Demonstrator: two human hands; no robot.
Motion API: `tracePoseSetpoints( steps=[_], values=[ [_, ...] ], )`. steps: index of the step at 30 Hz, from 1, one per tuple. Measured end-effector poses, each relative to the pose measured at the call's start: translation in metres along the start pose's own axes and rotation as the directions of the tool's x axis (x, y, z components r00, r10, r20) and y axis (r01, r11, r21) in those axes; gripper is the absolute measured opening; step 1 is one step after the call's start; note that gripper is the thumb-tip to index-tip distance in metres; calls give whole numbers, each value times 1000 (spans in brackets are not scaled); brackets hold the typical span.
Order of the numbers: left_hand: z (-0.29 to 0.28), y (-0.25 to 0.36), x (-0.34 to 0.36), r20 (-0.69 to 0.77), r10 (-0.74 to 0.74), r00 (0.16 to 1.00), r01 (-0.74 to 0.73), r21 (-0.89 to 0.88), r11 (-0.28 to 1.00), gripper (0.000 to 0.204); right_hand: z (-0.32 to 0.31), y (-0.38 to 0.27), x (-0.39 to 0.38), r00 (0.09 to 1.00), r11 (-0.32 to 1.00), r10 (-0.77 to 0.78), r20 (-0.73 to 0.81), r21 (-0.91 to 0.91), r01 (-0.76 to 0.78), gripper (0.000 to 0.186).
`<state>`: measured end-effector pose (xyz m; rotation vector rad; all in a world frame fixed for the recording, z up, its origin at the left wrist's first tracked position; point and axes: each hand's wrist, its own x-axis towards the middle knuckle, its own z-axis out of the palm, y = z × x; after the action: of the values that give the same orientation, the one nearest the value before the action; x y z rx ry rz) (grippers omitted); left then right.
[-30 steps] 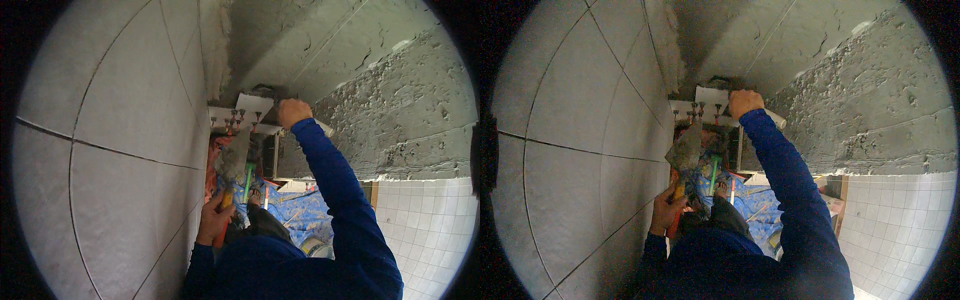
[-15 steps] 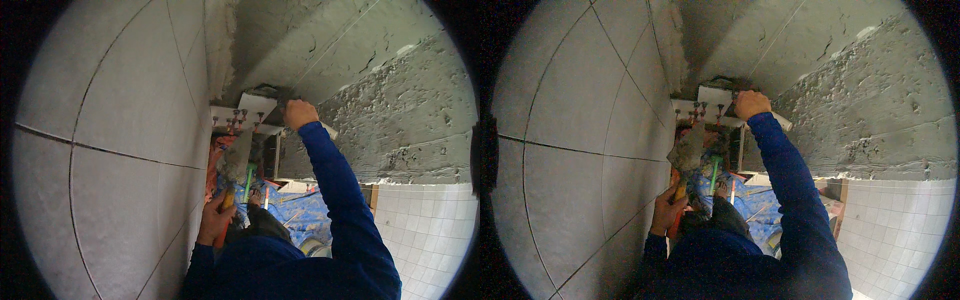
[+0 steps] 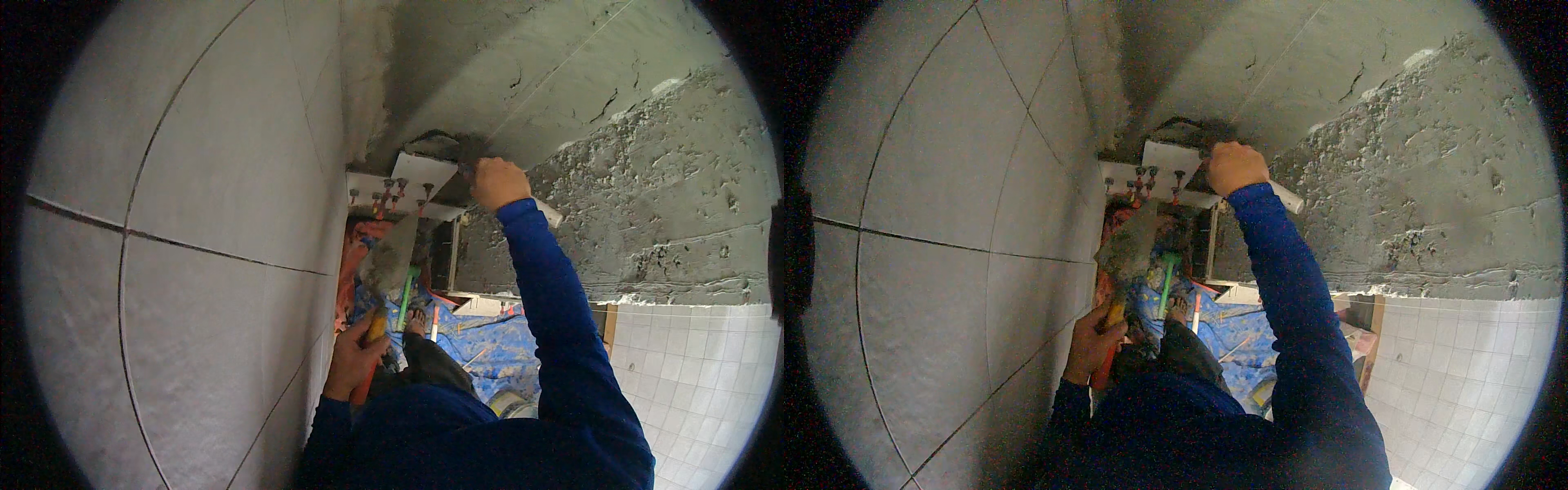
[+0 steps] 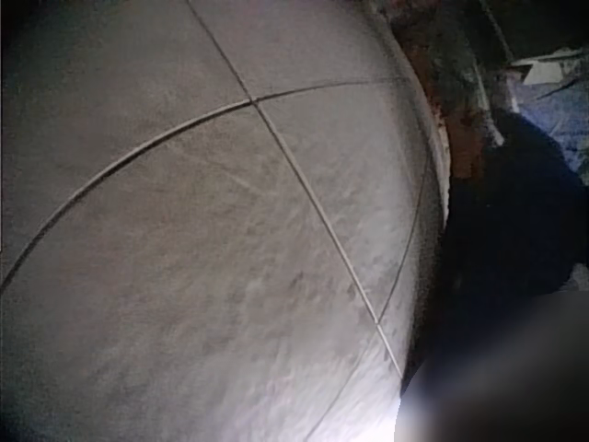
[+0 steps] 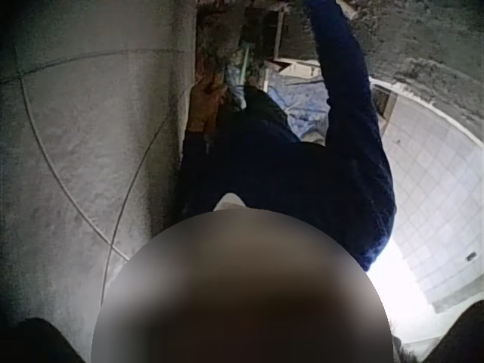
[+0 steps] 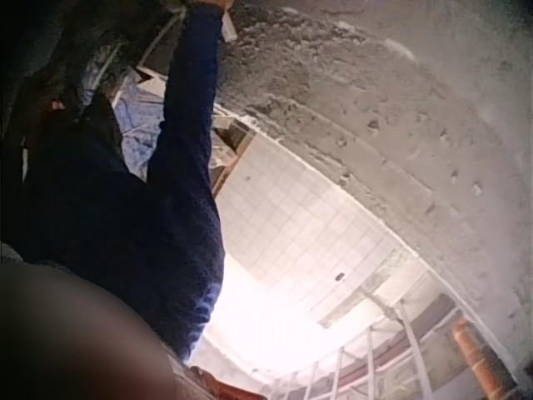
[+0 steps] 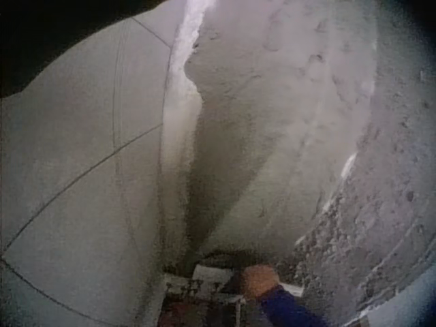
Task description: The person installs a white ceramic tile onto a wall by first securing it with red tile leveling clips and then applying cement mortar to the surrounding area using a trowel and a smaller spatula.
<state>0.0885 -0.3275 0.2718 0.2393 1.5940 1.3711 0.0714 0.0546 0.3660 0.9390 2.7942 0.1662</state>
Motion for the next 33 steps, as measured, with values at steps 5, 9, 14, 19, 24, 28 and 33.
tracePoseSetpoints(
  steps=[5, 9, 14, 19, 24, 28, 33],
  values=[
    [-2, -4, 2, -14, 72, 997, -72, -4, 997, 60, 27, 12, 14, 1000, 999, 15, -19, 32, -14, 35],
    [-3, -11, 3, -22, 94, 995, -94, 1, 996, 58, 32, 17, 19, 1000, 999, 7, 4, 45, -7, 35],
    [-2, -14, 2, 7, 86, 996, -86, -8, 996, 61, 25, 12, 13, 1000, 999, 11, 0, 43, -11, 31],
    [0, -16, 4, -14, 121, 993, -121, -30, 992, 63, 16, 15, -9, 999, 1000, -4, -44, -17, 4, 31],
    [-1, -13, 4, 7, 125, 992, -125, 8, 992, 61, 20, 12, -10, 998, 999, 11, -61, 44, -8, 32],
    [-1, -9, 3, -14, 55, 998, -54, 25, 998, 61, 26, 13, -3, 998, 998, 7, -70, 66, -2, 35],
    [-2, -14, 4, -6, 8, 1000, -9, -41, 999, 61, 28, 20, -2, 999, 997, -3, -49, 73, 7, 40]
  ],
)
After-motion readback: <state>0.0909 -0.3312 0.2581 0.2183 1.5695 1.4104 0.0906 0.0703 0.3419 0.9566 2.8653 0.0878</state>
